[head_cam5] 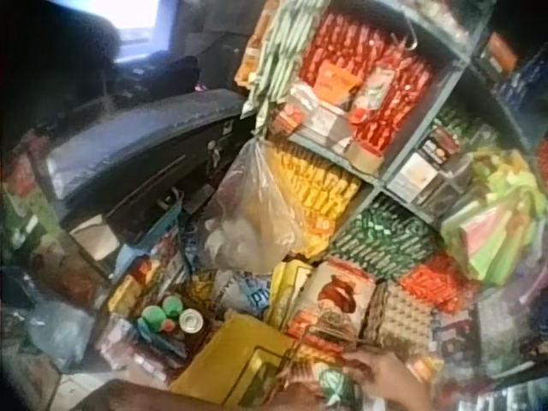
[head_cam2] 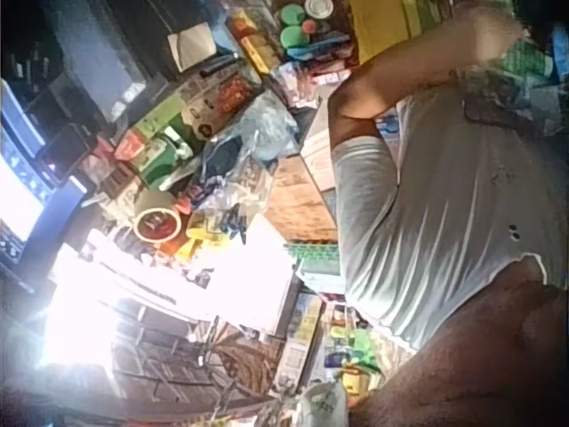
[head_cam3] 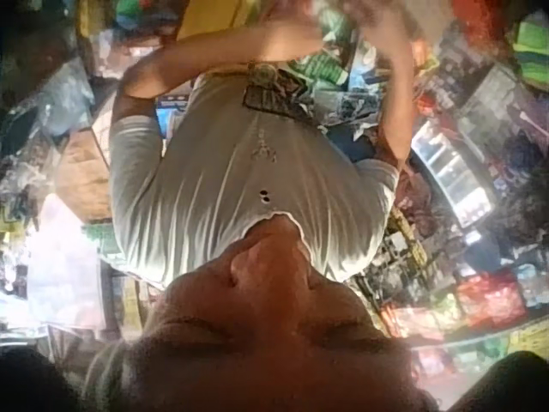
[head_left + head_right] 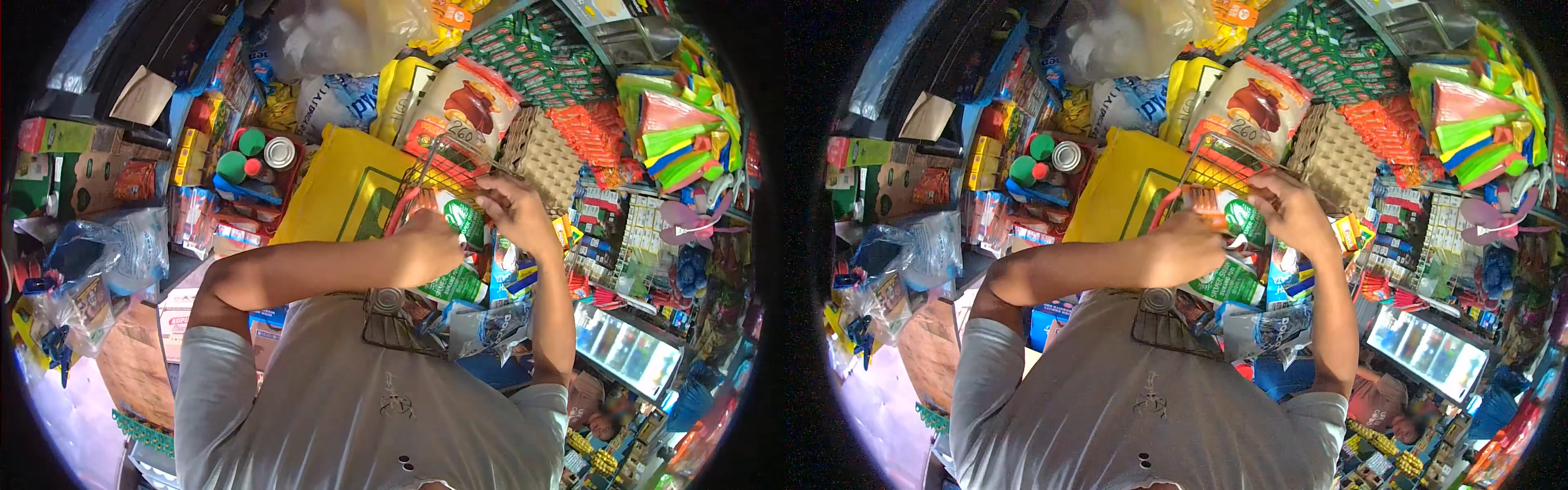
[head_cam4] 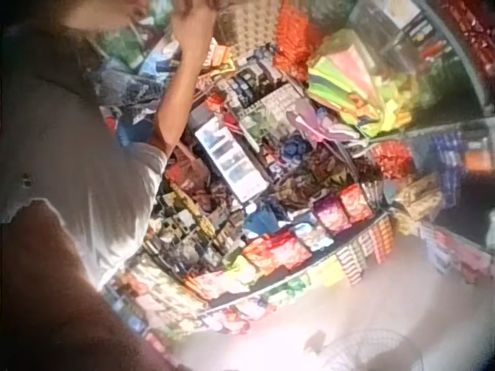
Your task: The person picks up various grocery items, including cans, packets, and boxes from a shelf and a basket, and packs them into a cardboard box.
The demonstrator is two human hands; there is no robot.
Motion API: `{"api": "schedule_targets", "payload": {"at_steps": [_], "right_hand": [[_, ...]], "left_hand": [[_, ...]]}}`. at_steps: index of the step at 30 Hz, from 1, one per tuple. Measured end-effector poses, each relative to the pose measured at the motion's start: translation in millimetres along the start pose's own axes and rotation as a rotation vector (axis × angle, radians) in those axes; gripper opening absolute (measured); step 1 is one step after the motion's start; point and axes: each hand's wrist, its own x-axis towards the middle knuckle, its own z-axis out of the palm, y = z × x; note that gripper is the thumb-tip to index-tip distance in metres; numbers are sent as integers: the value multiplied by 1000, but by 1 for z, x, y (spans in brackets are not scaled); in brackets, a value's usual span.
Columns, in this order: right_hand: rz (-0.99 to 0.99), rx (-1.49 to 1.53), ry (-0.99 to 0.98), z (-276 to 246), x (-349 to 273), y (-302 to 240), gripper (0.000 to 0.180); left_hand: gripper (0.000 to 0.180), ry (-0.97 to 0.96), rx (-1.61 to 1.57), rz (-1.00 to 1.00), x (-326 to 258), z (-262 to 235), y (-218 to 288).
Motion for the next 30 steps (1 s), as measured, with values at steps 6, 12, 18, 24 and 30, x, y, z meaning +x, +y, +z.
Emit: {"api": "schedule_targets", "payload": {"at_steps": [6, 12, 18, 24, 30], "right_hand": [[-50, -120, -238, -13, -25, 9, 33], [93, -278, -523, -4, -52, -43, 56], [-136, -324, -367, 57, -78, -25, 86], [56, -418, -612, 69, -58, -32, 96], [-6, -242, -529, 59, -63, -26, 83]], "left_hand": [[8, 174, 99, -40, 49, -29, -16], [15, 63, 435, -125, 67, -15, -35], [24, 235, -277, 167, -35, 10, 11], [39, -197, 146, -112, -57, 30, 66], [40, -153, 191, -142, -62, 34, 69]]}}
